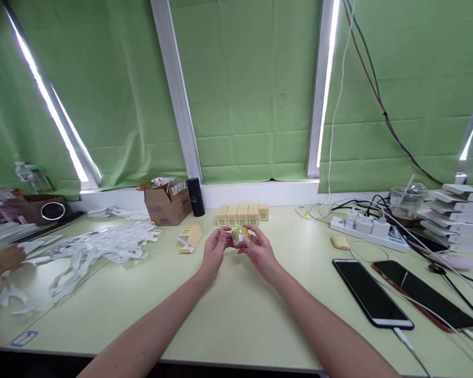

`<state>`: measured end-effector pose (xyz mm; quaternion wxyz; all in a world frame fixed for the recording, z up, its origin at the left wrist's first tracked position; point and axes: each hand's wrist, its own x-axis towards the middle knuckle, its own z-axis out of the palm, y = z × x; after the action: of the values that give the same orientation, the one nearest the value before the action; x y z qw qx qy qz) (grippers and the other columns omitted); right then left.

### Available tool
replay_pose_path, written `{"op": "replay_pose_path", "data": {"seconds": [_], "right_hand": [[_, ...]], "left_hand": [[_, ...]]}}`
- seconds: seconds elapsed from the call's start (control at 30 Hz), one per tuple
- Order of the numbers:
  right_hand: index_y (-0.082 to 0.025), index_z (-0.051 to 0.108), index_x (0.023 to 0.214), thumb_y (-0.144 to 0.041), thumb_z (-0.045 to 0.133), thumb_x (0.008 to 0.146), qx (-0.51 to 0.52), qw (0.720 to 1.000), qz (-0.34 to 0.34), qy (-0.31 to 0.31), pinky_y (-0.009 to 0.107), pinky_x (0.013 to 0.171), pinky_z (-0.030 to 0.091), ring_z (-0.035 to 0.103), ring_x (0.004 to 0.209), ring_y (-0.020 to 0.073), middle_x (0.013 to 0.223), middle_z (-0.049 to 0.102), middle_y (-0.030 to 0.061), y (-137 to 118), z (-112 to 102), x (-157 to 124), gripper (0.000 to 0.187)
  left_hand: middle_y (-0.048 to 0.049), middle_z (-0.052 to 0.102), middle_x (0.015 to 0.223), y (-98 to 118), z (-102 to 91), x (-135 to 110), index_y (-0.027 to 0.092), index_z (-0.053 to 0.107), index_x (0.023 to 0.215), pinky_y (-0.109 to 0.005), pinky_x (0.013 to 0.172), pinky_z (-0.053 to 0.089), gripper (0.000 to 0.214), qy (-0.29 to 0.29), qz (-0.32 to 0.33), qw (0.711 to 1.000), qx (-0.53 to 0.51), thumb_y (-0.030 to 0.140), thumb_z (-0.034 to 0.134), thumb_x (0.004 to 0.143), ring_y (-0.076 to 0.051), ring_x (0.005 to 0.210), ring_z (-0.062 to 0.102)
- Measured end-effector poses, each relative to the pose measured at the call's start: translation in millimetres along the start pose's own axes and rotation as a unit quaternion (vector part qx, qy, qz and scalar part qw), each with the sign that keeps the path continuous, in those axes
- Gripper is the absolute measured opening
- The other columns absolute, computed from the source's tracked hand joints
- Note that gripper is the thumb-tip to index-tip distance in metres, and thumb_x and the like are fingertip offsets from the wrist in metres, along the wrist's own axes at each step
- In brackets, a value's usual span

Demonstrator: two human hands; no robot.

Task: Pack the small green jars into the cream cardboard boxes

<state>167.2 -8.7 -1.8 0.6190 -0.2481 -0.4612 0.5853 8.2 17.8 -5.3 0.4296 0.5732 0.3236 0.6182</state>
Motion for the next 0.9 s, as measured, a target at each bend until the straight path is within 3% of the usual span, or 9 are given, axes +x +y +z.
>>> {"op": "replay_pose_path", "data": {"seconds": [0.1, 0.3, 0.47, 0.57, 0.7, 0.9], "right_hand": [[-0.027, 0.064, 0.116, -0.033, 0.082, 0.071, 0.046, 0.998, 0.031, -0.001, 0.036, 0.076, 0.056, 0.068, 0.079, 0.021, 0.094, 0.074, 0.005, -3.8, 1.8, -1.3, 0.048], [-0.028, 0.066, 0.115, -0.032, 0.081, 0.071, 0.024, 0.999, 0.027, 0.013, 0.035, 0.072, 0.055, 0.066, 0.082, 0.0214, 0.097, 0.072, 0.005, -4.6, 1.2, -2.0, 0.047], [-0.029, 0.067, 0.12, -0.033, 0.082, 0.071, -0.104, 0.993, -0.036, 0.043, 0.031, 0.07, 0.055, 0.06, 0.083, 0.0173, 0.112, 0.064, 0.0049, -1.1, -0.7, -2.9, 0.052], [-0.031, 0.065, 0.128, -0.028, 0.082, 0.07, -0.185, 0.978, -0.074, 0.058, 0.031, 0.075, 0.056, 0.06, 0.094, 0.0191, 0.121, 0.06, 0.0057, 4.1, -0.8, -3.4, 0.06], [-0.031, 0.061, 0.131, -0.014, 0.07, 0.067, -0.199, 0.972, -0.101, 0.067, 0.032, 0.08, 0.057, 0.06, 0.107, 0.0221, 0.122, 0.061, 0.0061, 12.4, -3.4, -0.9, 0.066], [-0.028, 0.067, 0.114, -0.008, 0.059, 0.064, -0.247, 0.954, -0.1, 0.141, 0.035, 0.078, 0.056, 0.058, 0.109, 0.0252, 0.116, 0.063, 0.0069, 17.1, -12.5, 5.0, 0.054]], "left_hand": [[-0.0043, 0.07, 0.086, 0.3, -0.1, -1.0, 0.018, 0.063, 0.107, -0.033, 0.074, 0.059, 0.048, 0.001, -0.006, 1.0, -0.019, 0.063, 0.065, 0.092, -0.016, 0.072, 0.067], [-0.0037, 0.071, 0.085, -0.9, 0.2, -1.2, 0.018, 0.063, 0.106, -0.033, 0.075, 0.058, 0.045, -0.009, -0.019, 1.0, -0.012, 0.06, 0.068, 0.09, -0.017, 0.075, 0.068], [-0.0062, 0.073, 0.092, -4.8, 1.0, -1.9, 0.019, 0.06, 0.117, -0.031, 0.073, 0.058, 0.053, -0.053, -0.045, 0.998, 0.005, 0.056, 0.078, 0.083, -0.018, 0.082, 0.07], [-0.0098, 0.073, 0.105, -6.6, 0.1, -2.3, 0.019, 0.059, 0.124, -0.033, 0.077, 0.059, 0.061, -0.073, -0.057, 0.996, 0.008, 0.045, 0.087, 0.076, -0.021, 0.095, 0.071], [-0.0105, 0.073, 0.112, -6.4, -3.0, -1.1, 0.018, 0.064, 0.121, -0.037, 0.087, 0.058, 0.06, -0.086, -0.063, 0.994, 0.012, 0.025, 0.09, 0.067, -0.023, 0.1, 0.071], [-0.0081, 0.072, 0.111, -6.1, -5.3, 0.8, 0.02, 0.067, 0.108, -0.035, 0.081, 0.056, 0.049, -0.052, -0.03, 0.992, 0.11, 0.008, 0.081, 0.061, -0.021, 0.092, 0.069]]}}
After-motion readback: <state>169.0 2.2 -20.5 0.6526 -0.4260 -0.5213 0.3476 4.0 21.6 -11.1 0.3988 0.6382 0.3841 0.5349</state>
